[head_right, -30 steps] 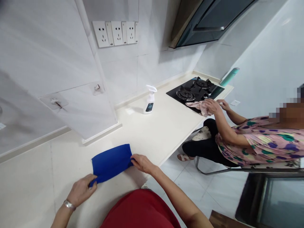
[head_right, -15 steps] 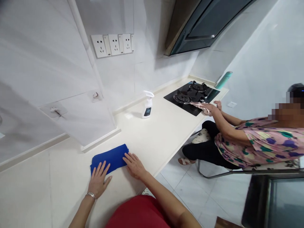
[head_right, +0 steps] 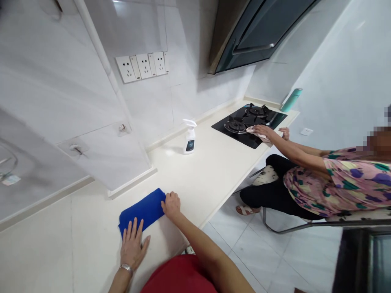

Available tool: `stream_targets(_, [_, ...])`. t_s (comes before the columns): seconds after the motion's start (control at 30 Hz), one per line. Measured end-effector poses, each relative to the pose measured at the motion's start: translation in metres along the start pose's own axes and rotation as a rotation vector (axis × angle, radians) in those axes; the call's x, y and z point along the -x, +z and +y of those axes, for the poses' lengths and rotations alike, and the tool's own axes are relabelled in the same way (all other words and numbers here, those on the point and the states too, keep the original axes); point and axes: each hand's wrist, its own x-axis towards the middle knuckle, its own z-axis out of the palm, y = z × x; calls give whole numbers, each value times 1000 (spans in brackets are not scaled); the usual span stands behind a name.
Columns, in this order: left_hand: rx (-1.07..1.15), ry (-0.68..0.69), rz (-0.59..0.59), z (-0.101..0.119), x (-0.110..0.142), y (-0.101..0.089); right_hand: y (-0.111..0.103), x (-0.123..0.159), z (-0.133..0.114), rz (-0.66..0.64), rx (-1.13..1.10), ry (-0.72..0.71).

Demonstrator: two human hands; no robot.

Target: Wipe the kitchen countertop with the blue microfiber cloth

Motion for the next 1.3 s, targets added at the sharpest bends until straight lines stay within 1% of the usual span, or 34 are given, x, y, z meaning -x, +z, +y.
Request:
stream_targets(0.07, [16,-12,13,11,11,2,4,-6,-8,-4,-1,41])
stream_targets(0.13, [37,-11,25,18,20,4,6,-5,-14,-1,-22,44])
stream_targets(0.23, [80,-3,46,21,27,5,6,7,-19,15,-88,4])
stream_targets(0.3, [124,10,48,19,30,5,3,18,-14,31,-139,5])
stream_targets(0.37, [202,7,44,16,31,2,-6,25,1,60,-180,50])
stream_targets(0.43, [302,-31,51,12,32,-3,-21,25,25,109,-202,123])
stream_targets(0.53, [409,-153,60,7,33,-13,-52,12,71,196,-199,234])
stream_targets(0.6, [446,-254,41,5,32,-20,-75,2,99,239,-179,288])
stream_targets(0.67, [466,-333,10,1,31,-23,-95,-6,116,261,-151,312])
stream_targets(0.7, [468,-355,0,-1,30,-24,-102,-9,120,263,-136,308])
stream_targets(0.77, [462,-367,-15,-8,26,-24,-110,-11,113,251,-104,273])
stream_targets(0.83, [452,-353,-31,-16,22,-22,-108,-11,93,223,-71,217])
stream_targets(0.9, [436,-336,-66,-23,18,-19,-99,-8,63,180,-41,155])
stream_targets(0.97, [403,-324,-82,-26,14,-15,-84,0,32,125,-21,81])
stream_targets(1.03, [351,-288,-57,-25,12,-11,-68,14,6,54,-18,-21])
stream_targets(1.07, [323,-261,-35,-24,12,-9,-61,22,-4,12,-24,-96])
stream_targets(1.13, [277,-216,8,-20,14,-5,-51,40,-12,-53,-42,-271])
stream_targets(1.2, [265,-207,31,-18,17,-2,-46,52,-9,-51,-65,-391])
stream_targets(1.23, [271,-209,35,-18,19,-1,-45,55,-5,-22,-71,-410])
stream_targets(1.3, [302,-206,29,-21,21,-1,-45,54,4,36,-57,-369])
